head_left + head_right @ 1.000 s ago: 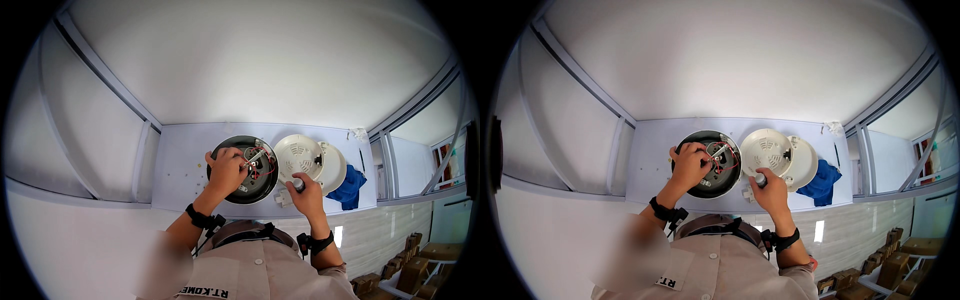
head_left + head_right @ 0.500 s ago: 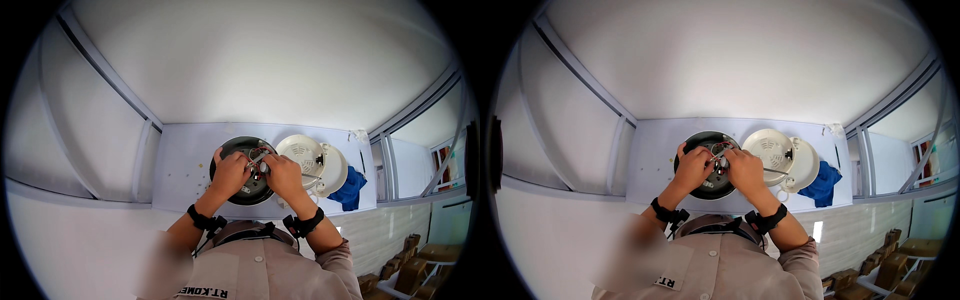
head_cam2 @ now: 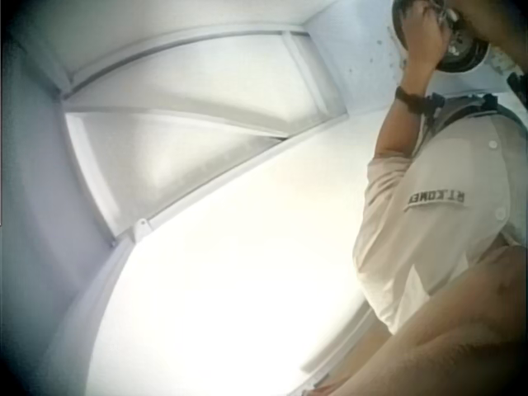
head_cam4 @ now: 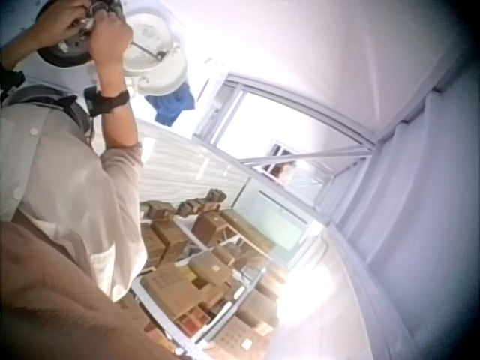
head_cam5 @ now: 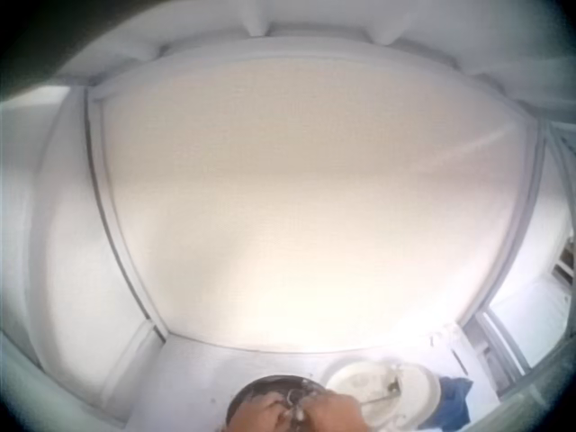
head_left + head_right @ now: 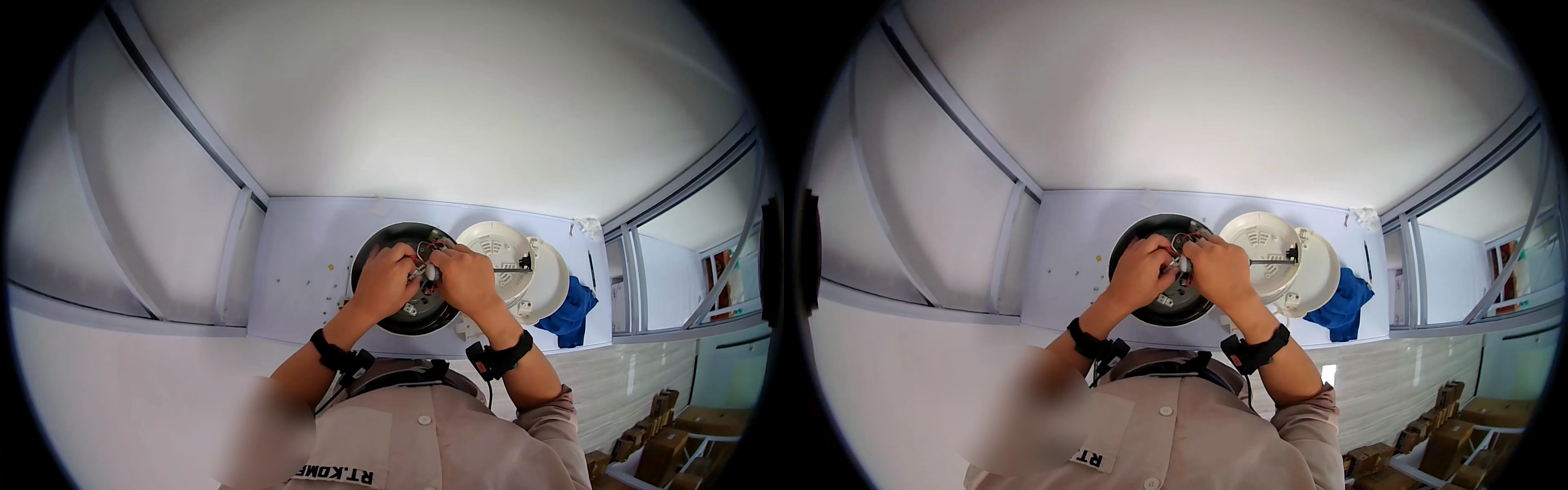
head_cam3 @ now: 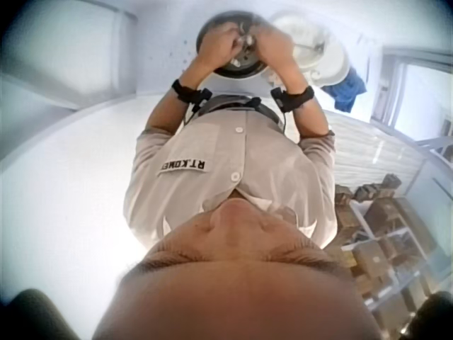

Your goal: The person disassembles a white cylindrical appliance, removes screws, and manipulates internal components and wiring. They repeatedly open and close the unit, adjust parts inside, and reassemble it using a screwdriver.

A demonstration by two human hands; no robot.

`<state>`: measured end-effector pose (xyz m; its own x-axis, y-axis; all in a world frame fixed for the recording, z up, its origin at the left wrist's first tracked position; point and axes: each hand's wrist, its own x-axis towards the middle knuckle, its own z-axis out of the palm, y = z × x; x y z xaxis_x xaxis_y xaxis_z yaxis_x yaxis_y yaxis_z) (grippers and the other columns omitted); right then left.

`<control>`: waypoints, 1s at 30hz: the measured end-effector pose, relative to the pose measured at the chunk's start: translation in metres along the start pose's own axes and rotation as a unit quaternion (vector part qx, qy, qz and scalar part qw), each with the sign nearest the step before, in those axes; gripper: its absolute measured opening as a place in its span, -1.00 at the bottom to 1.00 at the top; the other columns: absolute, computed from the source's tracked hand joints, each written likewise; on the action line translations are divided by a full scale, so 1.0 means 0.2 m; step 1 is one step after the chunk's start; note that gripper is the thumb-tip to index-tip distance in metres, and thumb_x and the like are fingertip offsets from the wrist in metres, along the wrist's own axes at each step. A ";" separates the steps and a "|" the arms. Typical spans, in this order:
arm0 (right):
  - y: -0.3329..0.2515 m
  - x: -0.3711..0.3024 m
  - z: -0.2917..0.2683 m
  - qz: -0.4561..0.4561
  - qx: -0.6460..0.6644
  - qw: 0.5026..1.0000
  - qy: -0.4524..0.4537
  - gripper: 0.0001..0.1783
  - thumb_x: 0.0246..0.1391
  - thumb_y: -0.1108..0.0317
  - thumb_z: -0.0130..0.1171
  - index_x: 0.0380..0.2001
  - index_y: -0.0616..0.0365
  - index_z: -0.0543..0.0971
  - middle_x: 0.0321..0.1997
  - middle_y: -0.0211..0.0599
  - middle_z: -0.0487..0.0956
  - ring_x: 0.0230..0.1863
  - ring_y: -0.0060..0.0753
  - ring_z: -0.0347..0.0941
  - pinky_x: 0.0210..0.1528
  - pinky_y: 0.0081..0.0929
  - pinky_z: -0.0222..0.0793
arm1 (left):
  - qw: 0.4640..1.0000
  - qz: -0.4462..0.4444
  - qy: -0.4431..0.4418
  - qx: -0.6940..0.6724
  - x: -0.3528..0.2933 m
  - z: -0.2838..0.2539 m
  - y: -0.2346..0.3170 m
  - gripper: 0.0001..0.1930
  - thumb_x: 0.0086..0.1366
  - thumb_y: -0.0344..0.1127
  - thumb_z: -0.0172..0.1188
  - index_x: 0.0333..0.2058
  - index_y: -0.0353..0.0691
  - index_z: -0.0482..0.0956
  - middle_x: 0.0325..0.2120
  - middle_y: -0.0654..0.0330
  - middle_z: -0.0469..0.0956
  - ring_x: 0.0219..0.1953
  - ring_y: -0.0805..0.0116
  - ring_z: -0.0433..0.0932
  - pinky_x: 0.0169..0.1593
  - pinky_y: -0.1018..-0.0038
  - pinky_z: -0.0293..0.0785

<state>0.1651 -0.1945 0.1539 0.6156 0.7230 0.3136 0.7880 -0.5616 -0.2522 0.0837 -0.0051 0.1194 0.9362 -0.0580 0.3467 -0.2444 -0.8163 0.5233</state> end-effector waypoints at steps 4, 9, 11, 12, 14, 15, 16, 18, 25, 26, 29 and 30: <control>0.01 0.00 0.00 0.014 0.034 0.999 -0.009 -0.71 -0.25 0.44 0.47 -0.36 0.01 0.65 -0.38 -0.28 0.69 -0.22 -0.05 0.68 -0.27 -0.14 0.58 | 1.000 0.006 -0.005 -0.012 0.01 0.00 -0.01 -0.88 0.11 -0.37 0.42 -0.37 -0.24 0.69 -0.09 0.18 0.55 -0.10 0.03 0.55 0.04 0.17 0.53; 0.04 -0.01 -0.02 0.049 0.092 0.994 -0.025 -0.62 -0.24 0.35 0.52 -0.24 0.01 0.68 -0.37 -0.20 0.70 -0.27 0.04 0.67 -0.29 -0.08 0.56 | 1.000 -0.007 -0.019 -0.010 0.01 -0.01 0.02 -0.86 0.08 -0.38 0.41 -0.36 -0.23 0.70 -0.07 0.19 0.54 -0.09 0.05 0.55 0.02 0.19 0.55; 0.07 -0.02 -0.01 0.061 0.112 0.991 -0.029 -0.61 -0.23 0.35 0.52 -0.22 0.01 0.69 -0.38 -0.17 0.69 -0.29 0.07 0.66 -0.29 -0.07 0.55 | 0.999 -0.013 -0.022 -0.021 0.01 -0.01 0.02 -0.86 0.07 -0.39 0.41 -0.36 -0.23 0.70 -0.07 0.19 0.54 -0.08 0.06 0.54 0.02 0.19 0.56; 0.08 -0.02 -0.01 0.066 0.122 0.990 -0.031 -0.60 -0.23 0.35 0.52 -0.21 0.01 0.69 -0.39 -0.15 0.69 -0.29 0.09 0.66 -0.28 -0.06 0.55 | 0.999 -0.013 -0.025 -0.018 0.01 -0.01 0.03 -0.86 0.07 -0.39 0.41 -0.36 -0.23 0.70 -0.07 0.19 0.54 -0.08 0.06 0.54 0.02 0.19 0.56; 0.07 -0.01 -0.03 0.077 0.116 0.989 -0.043 -0.61 -0.23 0.35 0.53 -0.23 0.02 0.69 -0.39 -0.15 0.69 -0.29 0.11 0.66 -0.28 -0.05 0.55 | 0.999 -0.013 -0.030 -0.010 0.01 -0.01 0.04 -0.86 0.06 -0.39 0.41 -0.36 -0.23 0.70 -0.07 0.20 0.54 -0.07 0.06 0.54 0.02 0.18 0.57; 0.07 -0.01 -0.04 0.083 0.113 0.989 -0.047 -0.62 -0.23 0.35 0.53 -0.23 0.03 0.68 -0.40 -0.15 0.69 -0.30 0.11 0.66 -0.28 -0.05 0.56 | 0.999 -0.017 -0.032 -0.010 0.01 -0.01 0.04 -0.86 0.06 -0.39 0.41 -0.37 -0.23 0.70 -0.08 0.21 0.54 -0.07 0.06 0.54 0.02 0.18 0.57; 0.08 -0.01 -0.04 0.080 0.114 0.989 -0.048 -0.63 -0.22 0.35 0.53 -0.24 0.03 0.68 -0.39 -0.14 0.69 -0.29 0.12 0.66 -0.27 -0.04 0.56 | 0.999 -0.021 -0.033 -0.010 0.01 -0.01 0.05 -0.87 0.06 -0.39 0.41 -0.37 -0.23 0.70 -0.08 0.22 0.54 -0.07 0.07 0.54 0.02 0.18 0.57; 0.09 -0.02 -0.05 0.074 0.115 0.989 -0.050 -0.64 -0.21 0.36 0.53 -0.25 0.04 0.67 -0.38 -0.13 0.69 -0.29 0.13 0.66 -0.27 -0.03 0.56 | 0.999 -0.024 -0.030 -0.005 0.01 -0.01 0.06 -0.87 0.06 -0.39 0.40 -0.37 -0.23 0.70 -0.09 0.22 0.55 -0.09 0.07 0.55 0.02 0.18 0.57; 0.10 -0.06 -0.03 0.031 0.137 0.990 -0.020 -0.66 -0.17 0.40 0.52 -0.27 0.07 0.63 -0.33 -0.13 0.70 -0.27 0.12 0.66 -0.26 -0.05 0.56 | 1.000 0.000 -0.005 0.009 -0.01 0.03 0.03 -0.83 0.08 -0.35 0.37 -0.34 -0.25 0.66 -0.13 0.17 0.57 -0.13 -0.01 0.60 0.03 0.16 0.60; 0.10 -0.06 -0.03 0.027 0.138 0.990 -0.016 -0.66 -0.17 0.40 0.51 -0.27 0.07 0.63 -0.33 -0.13 0.70 -0.27 0.12 0.66 -0.26 -0.05 0.56 | 1.000 0.003 0.006 -0.001 -0.01 0.03 0.03 -0.83 0.09 -0.35 0.37 -0.34 -0.25 0.66 -0.13 0.16 0.57 -0.14 -0.03 0.61 0.03 0.15 0.60; 0.10 -0.08 -0.03 0.020 0.126 0.992 -0.016 -0.65 -0.16 0.41 0.50 -0.25 0.07 0.62 -0.32 -0.15 0.70 -0.27 0.10 0.67 -0.26 -0.06 0.57 | 1.000 -0.001 0.005 -0.010 0.00 0.03 0.04 -0.84 0.10 -0.35 0.36 -0.36 -0.27 0.63 -0.12 0.15 0.58 -0.12 -0.05 0.61 0.01 0.14 0.62; 0.09 -0.08 -0.04 0.016 0.120 0.992 -0.017 -0.65 -0.16 0.41 0.50 -0.24 0.07 0.61 -0.32 -0.15 0.70 -0.27 0.10 0.67 -0.26 -0.06 0.57 | 1.000 0.000 0.002 -0.008 0.00 0.03 0.04 -0.84 0.10 -0.36 0.36 -0.36 -0.28 0.63 -0.12 0.15 0.58 -0.12 -0.05 0.61 0.01 0.14 0.62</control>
<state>0.1704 -0.2193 0.1512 0.6371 0.7214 0.2713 0.7407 -0.4756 -0.4746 0.0829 -0.0146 0.1187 0.9353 -0.0556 0.3496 -0.2482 -0.8070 0.5359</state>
